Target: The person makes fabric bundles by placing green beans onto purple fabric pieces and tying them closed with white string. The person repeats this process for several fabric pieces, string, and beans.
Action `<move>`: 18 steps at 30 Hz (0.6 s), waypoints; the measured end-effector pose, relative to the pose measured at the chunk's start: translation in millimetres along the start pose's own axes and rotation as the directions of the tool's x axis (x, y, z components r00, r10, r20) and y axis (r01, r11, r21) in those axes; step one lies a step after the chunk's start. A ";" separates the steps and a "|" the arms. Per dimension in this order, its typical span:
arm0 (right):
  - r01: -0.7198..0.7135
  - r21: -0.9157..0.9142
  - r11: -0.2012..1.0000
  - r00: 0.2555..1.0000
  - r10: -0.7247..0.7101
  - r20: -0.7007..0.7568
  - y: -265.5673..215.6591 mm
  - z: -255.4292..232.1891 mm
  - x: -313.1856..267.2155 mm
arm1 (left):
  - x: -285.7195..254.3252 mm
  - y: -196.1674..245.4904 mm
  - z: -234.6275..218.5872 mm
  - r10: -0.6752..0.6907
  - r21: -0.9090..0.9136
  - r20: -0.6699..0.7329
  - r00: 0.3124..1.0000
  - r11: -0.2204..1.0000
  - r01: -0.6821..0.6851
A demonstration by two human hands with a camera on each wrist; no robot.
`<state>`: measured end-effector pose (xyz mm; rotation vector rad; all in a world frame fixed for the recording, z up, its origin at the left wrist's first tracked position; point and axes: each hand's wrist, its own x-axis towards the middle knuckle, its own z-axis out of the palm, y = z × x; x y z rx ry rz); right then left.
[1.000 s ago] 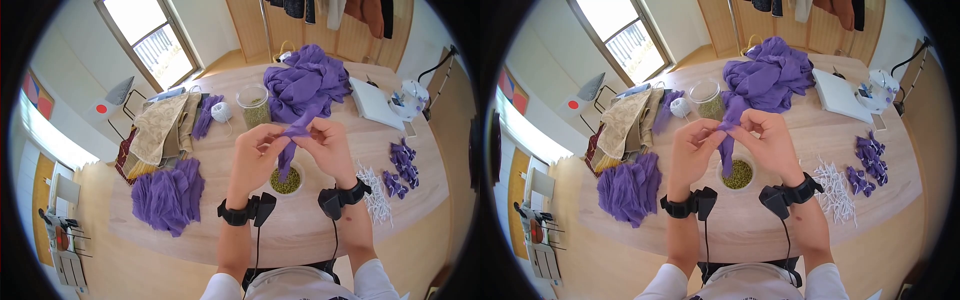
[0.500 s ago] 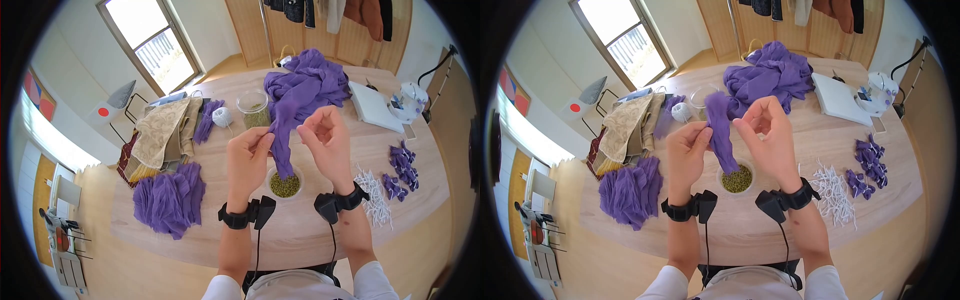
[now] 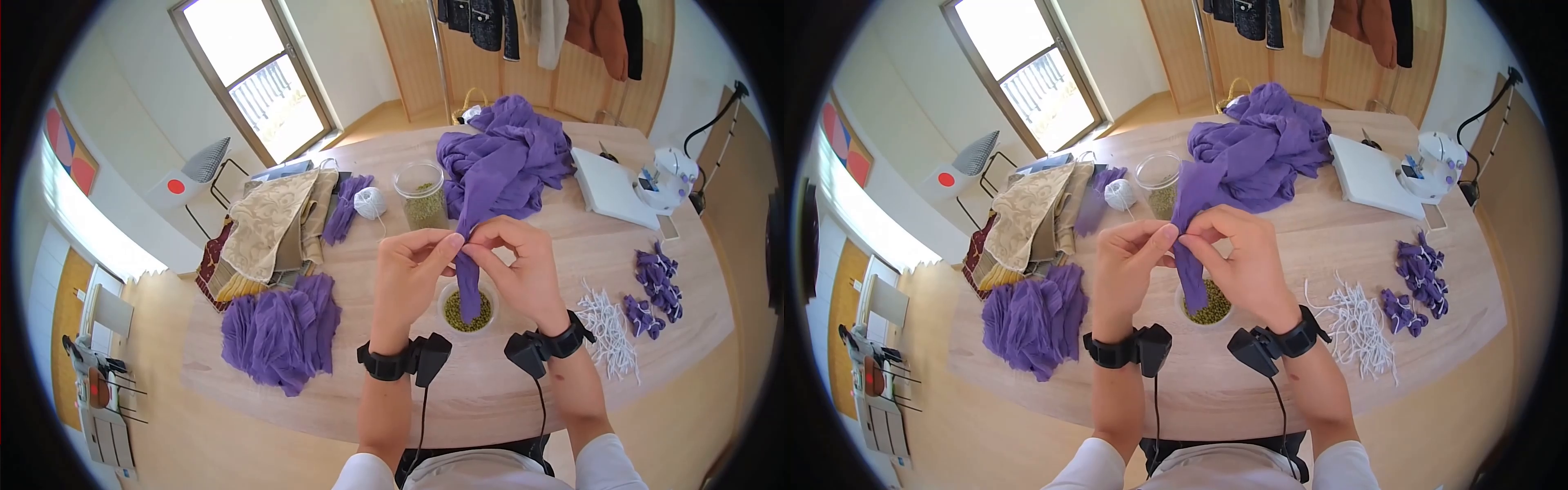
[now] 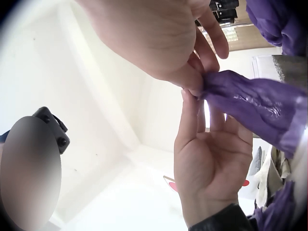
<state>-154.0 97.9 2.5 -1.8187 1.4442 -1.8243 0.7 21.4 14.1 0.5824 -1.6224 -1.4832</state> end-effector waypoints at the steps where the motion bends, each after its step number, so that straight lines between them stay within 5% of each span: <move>1: -0.032 0.058 0.998 0.999 0.033 -0.015 1.5 1.7 -1.1 | -0.2 -0.8 0.0 0.008 0.010 -0.006 1.000 1.000 -0.008; 14: -0.191 0.333 0.923 0.951 0.258 -0.168 15.3 -1.5 1.7 | 0.6 -5.0 1.3 0.053 -0.068 -0.184 0.981 0.995 -0.066; 18: -0.332 0.239 0.912 0.937 0.347 -0.023 23.1 -6.0 2.1 | 4.8 -13.4 10.4 0.046 -0.116 -0.263 0.964 0.990 -0.079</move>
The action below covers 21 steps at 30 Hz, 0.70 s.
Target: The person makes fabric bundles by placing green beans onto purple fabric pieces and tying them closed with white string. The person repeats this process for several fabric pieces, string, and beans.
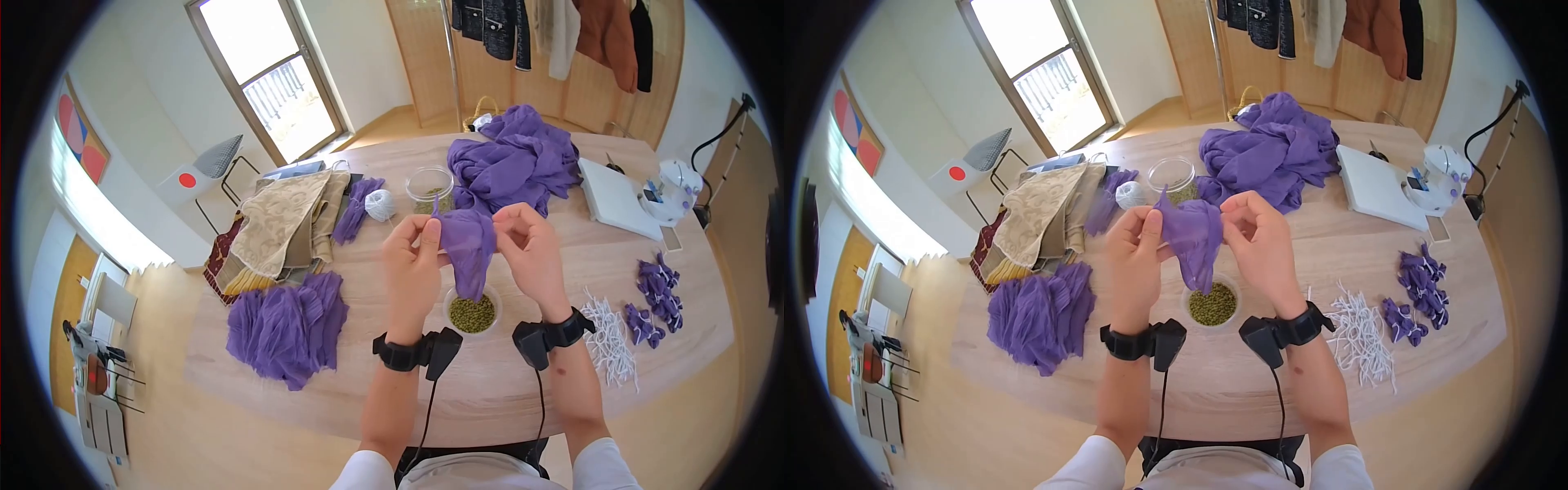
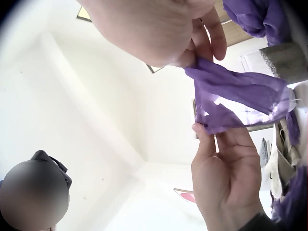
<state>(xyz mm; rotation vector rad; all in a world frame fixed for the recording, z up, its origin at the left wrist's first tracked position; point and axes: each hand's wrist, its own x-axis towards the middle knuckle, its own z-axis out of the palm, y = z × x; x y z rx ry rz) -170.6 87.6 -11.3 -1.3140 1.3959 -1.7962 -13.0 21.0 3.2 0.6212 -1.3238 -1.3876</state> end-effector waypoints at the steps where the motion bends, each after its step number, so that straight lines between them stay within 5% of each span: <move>1: -0.028 -0.030 0.999 0.999 0.029 0.031 0.4 -1.1 -0.2 | 1.3 -6.5 -2.2 -0.008 0.069 0.013 1.000 0.998 0.007; 3: -0.025 -0.092 0.995 0.999 0.028 0.032 1.5 -6.1 2.1 | 5.4 -17.9 -7.6 -0.024 0.207 0.035 0.999 0.978 0.016; 9: 0.027 -0.200 0.979 0.998 -0.036 -0.042 -6.2 -28.1 7.4 | 5.7 -31.6 -31.5 0.370 0.495 0.045 0.928 0.799 -0.342; 12: 0.045 -0.179 0.983 0.998 -0.052 -0.034 -12.6 -34.5 7.0 | 8.2 1.1 -69.9 0.340 0.623 0.045 0.939 0.725 -0.293; 17: 0.063 -0.188 0.980 0.998 -0.062 0.012 -18.7 -34.8 3.4 | 14.4 41.9 -161.9 0.392 0.887 0.022 0.920 0.417 -0.199; 21: 0.070 -0.182 0.981 0.997 -0.065 0.035 -20.2 -32.8 1.9 | -0.3 47.3 -236.7 0.237 0.992 -0.115 0.965 0.081 0.099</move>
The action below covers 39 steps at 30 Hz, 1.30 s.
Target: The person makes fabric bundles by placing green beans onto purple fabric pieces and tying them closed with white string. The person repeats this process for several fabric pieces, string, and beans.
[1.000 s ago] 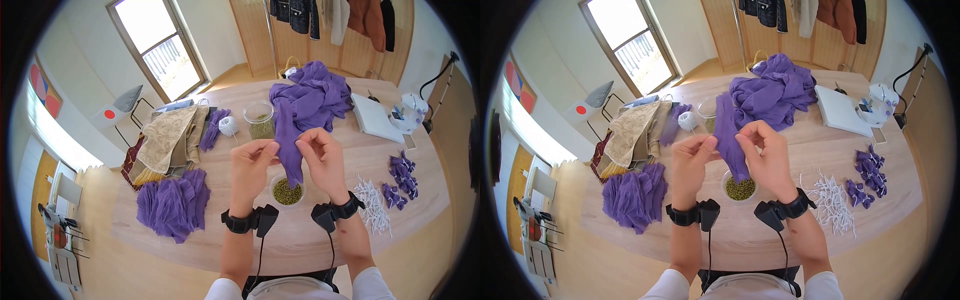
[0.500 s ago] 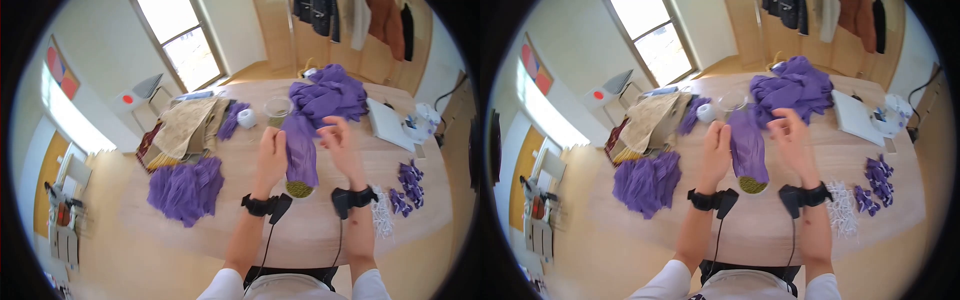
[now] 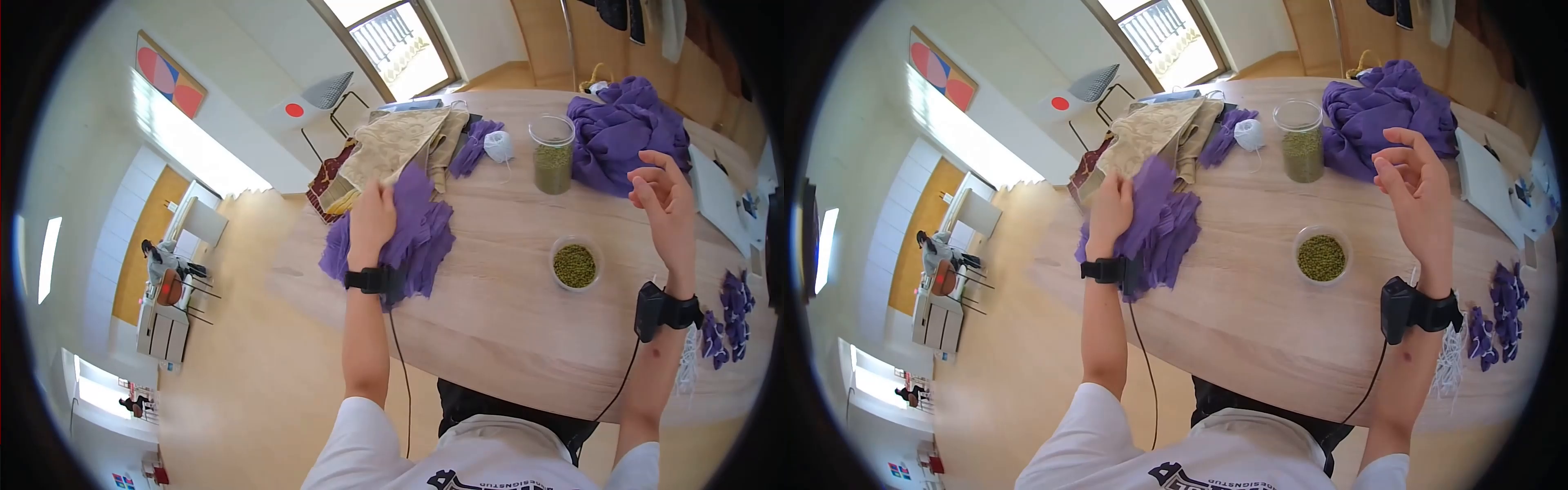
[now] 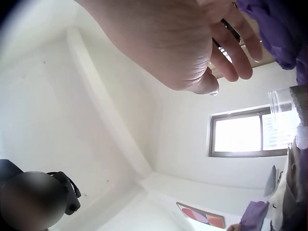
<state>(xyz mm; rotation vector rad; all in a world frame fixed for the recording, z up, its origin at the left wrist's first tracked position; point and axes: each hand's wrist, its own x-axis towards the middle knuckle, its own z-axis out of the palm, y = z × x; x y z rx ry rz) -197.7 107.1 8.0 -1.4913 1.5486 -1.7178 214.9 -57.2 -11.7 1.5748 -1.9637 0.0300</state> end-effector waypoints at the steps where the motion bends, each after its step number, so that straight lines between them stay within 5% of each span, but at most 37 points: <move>1: 0.000 0.000 1.000 1.000 0.000 0.003 -0.3 0.6 -0.3 | -6.8 -18.4 1.5 -0.069 0.159 0.044 0.997 0.985 0.061; 2: 0.004 -0.015 1.000 1.000 -0.004 0.002 -1.1 1.4 -1.3 | -13.6 -31.4 0.3 -0.142 0.314 0.077 0.987 0.943 0.111; 5: 0.022 -0.039 0.999 1.000 -0.022 -0.011 -4.4 1.4 -2.0 | -31.9 -48.1 -4.7 -0.010 0.302 -0.038 0.999 0.953 0.021; 8: 0.041 -0.011 0.999 0.999 -0.042 -0.008 -1.9 0.6 -1.6 | -32.7 5.3 -26.6 0.082 0.019 -0.152 0.985 0.997 -0.080; 9: 0.050 -0.004 0.999 0.999 -0.050 -0.008 -1.7 0.5 -0.8 | -32.9 19.5 -29.5 -0.009 -0.172 -0.120 0.993 0.985 -0.012; 10: 0.055 -0.006 0.998 0.998 -0.055 -0.017 -1.9 -1.7 -1.0 | -31.7 34.5 -29.8 -0.085 -0.360 -0.062 0.994 0.931 0.058; 12: 0.079 0.003 0.997 0.996 -0.078 -0.043 -6.9 -2.7 -2.4 | -28.2 72.4 -23.5 -0.050 -0.673 -0.145 0.988 0.738 -0.061; 17: 0.134 -0.046 0.990 0.982 -0.139 -0.128 -19.7 -15.5 -11.0 | -24.4 155.1 -14.7 -0.023 -0.871 -0.188 0.982 0.466 -0.156; 24: 0.005 -0.387 0.922 0.982 -0.078 -0.173 -10.4 -93.6 -43.7 | -20.1 192.0 5.8 0.082 -0.916 -0.138 0.987 0.369 -0.158; 27: -0.184 -0.614 0.767 0.961 0.009 -0.277 4.0 -153.2 -60.8 | -15.5 189.3 10.1 0.131 -0.891 -0.153 0.979 0.410 -0.194; 32: -0.273 -0.847 0.456 0.962 0.150 -0.229 29.3 -242.8 -111.8 | -15.9 189.1 10.3 0.111 -0.884 -0.199 0.974 0.410 -0.227; 39: -0.330 -0.855 0.401 0.912 0.368 -0.179 29.9 -251.4 -158.0 | -11.0 181.5 14.4 0.165 -0.855 -0.125 0.978 0.483 -0.191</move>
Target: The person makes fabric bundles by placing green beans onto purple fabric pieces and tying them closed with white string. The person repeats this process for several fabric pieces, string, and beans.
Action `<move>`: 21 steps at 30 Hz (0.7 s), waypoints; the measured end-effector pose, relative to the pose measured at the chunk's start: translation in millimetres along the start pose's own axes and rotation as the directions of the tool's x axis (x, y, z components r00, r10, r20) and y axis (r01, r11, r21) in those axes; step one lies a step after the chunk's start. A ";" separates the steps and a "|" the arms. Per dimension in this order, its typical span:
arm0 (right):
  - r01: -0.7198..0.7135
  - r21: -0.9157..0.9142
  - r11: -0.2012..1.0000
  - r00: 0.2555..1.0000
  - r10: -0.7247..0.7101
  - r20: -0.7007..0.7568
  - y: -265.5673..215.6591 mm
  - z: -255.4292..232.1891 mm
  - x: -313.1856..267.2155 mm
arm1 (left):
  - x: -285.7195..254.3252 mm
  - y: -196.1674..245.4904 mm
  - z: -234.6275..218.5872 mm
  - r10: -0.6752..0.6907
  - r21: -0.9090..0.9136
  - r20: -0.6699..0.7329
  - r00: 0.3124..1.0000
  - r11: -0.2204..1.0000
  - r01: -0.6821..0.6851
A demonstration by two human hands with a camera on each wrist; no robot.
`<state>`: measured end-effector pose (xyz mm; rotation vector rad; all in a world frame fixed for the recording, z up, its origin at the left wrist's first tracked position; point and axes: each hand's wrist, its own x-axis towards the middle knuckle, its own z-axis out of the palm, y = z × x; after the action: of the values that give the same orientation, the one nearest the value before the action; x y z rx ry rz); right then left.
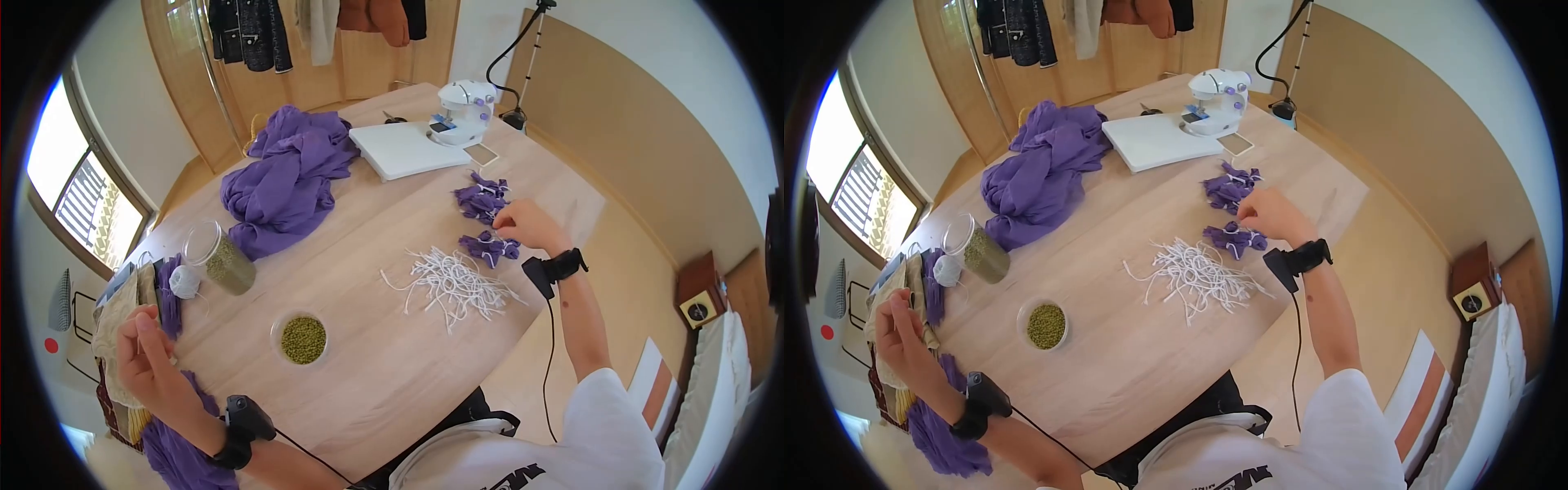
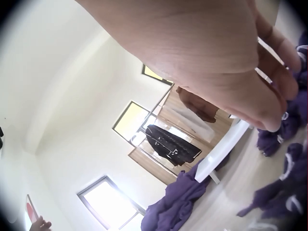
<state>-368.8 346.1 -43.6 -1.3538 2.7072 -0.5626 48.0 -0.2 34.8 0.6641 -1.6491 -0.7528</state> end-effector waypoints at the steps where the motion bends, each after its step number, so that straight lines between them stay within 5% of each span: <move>1: 0.010 0.016 1.000 1.000 -0.010 0.002 -3.5 3.1 -0.4 | 0.2 0.4 0.8 -0.001 -0.005 -0.004 1.000 1.000 0.001; 6: 0.162 -0.023 0.986 0.979 -0.164 -0.120 1.0 37.3 7.1 | -2.2 1.4 4.1 0.004 0.021 0.002 1.000 1.000 -0.004; 9: 0.146 -0.072 0.987 0.989 -0.146 -0.003 5.2 47.0 13.8 | -1.3 -0.3 2.5 0.025 0.019 0.049 0.998 0.999 -0.026; 15: 0.106 -0.181 0.978 0.993 -0.113 -0.025 -1.4 41.7 11.8 | -2.2 1.3 3.8 -0.003 0.012 0.030 1.000 1.000 0.002; 19: 0.236 0.027 0.971 0.923 -0.215 -0.319 -37.7 12.4 14.7 | -3.3 4.8 11.6 0.014 -0.026 0.037 0.999 1.000 -0.013; 21: 0.266 0.150 0.952 0.917 -0.201 -0.346 -79.7 -10.8 17.1 | -4.1 6.9 16.5 0.015 -0.036 0.049 0.999 0.999 -0.013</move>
<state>-320.9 292.3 -3.9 -1.6727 2.6447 -1.1372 32.4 9.5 35.2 0.6124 -1.6796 -0.7922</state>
